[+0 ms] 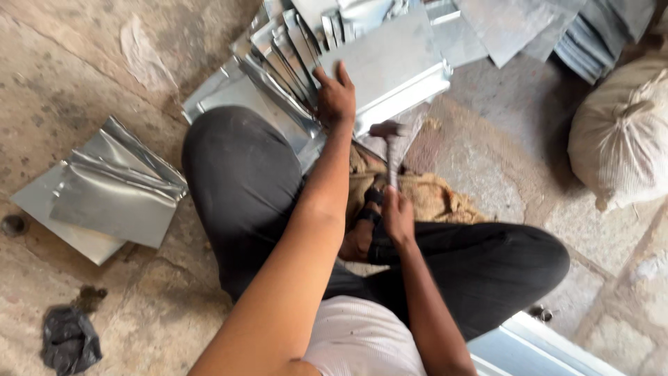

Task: The person uses a hammer to flatten and straighten multiple metal sheets, striking them repeatedly against a hard surface.

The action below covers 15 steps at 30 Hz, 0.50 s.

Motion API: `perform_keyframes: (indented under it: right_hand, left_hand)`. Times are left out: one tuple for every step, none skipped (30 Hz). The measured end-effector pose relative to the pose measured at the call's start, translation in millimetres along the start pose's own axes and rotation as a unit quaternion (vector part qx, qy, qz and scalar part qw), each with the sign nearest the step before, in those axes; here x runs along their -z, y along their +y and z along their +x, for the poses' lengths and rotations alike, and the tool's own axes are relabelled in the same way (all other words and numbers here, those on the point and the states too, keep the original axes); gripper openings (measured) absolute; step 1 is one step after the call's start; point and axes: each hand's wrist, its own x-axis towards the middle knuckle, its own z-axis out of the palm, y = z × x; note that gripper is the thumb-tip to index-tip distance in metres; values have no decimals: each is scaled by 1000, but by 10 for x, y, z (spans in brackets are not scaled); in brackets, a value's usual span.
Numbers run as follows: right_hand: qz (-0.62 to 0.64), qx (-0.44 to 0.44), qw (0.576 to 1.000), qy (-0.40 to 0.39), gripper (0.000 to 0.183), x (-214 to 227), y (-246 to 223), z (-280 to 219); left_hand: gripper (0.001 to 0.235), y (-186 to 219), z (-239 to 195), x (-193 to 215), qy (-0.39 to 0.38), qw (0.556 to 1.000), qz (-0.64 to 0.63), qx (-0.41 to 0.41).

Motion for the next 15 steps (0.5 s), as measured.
perform_keyframes:
  right_hand:
    - [52, -52, 997, -1, 50, 4, -20, -14]
    - [8, 121, 992, 40, 47, 87, -114, 53]
    - [-39, 279, 956, 78, 44, 282, -183, -22]
    - [197, 176, 964, 35, 39, 545, -299, -165]
    - [424, 67, 903, -9, 34, 768, -508, -285]
    - [251, 252, 931, 76, 52, 957, -720, -516]
    - [233, 406, 880, 81, 52, 1135, -990, -580]
    - [300, 434, 848, 51, 47, 1260, -1214, -665]
    - [366, 462, 808, 21, 43, 1366, -1389, -708]
    - [365, 495, 787, 46, 46, 1358, -1472, -727]
    - [355, 522, 772, 75, 46, 1298, -1494, -662]
    - [333, 528, 773, 113, 45, 1202, -1444, -554]
    - [306, 517, 785, 147, 45, 1069, -1322, -416]
    - [276, 501, 801, 178, 45, 903, -1148, -264]
    - [218, 446, 848, 187, 45, 695, -947, -107]
  left_hand:
    - [51, 38, 44, 34, -4, 1000, 10, 0]
    - [53, 91, 86, 43, -8, 1000, 20, 1]
    - [54, 60, -15, 61, -25, 999, 35, 4]
    - [53, 4, -82, 76, -26, 1000, 0, -2]
    - [51, -1, -38, 71, -21, 999, -38, -14]
    - [51, 7, 8, 55, -17, 997, -76, -27]
    - [51, -19, 6, 46, -12, 997, -72, -23]
    - [51, -33, 15, 31, -7, 997, -68, -20]
    - [51, -13, 28, 12, -1, 998, -67, -19]
    - [51, -15, 24, 17, -7, 998, -68, -16]
    - [50, -18, 21, 26, -11, 998, -69, -9]
    - [50, -11, 19, 30, -15, 997, -70, -2]
    - [50, -20, 8, 35, -21, 998, -56, -1]
    - [50, -26, 6, 28, -26, 999, -43, -1]
    - [50, -46, 10, 14, -32, 999, -29, -1]
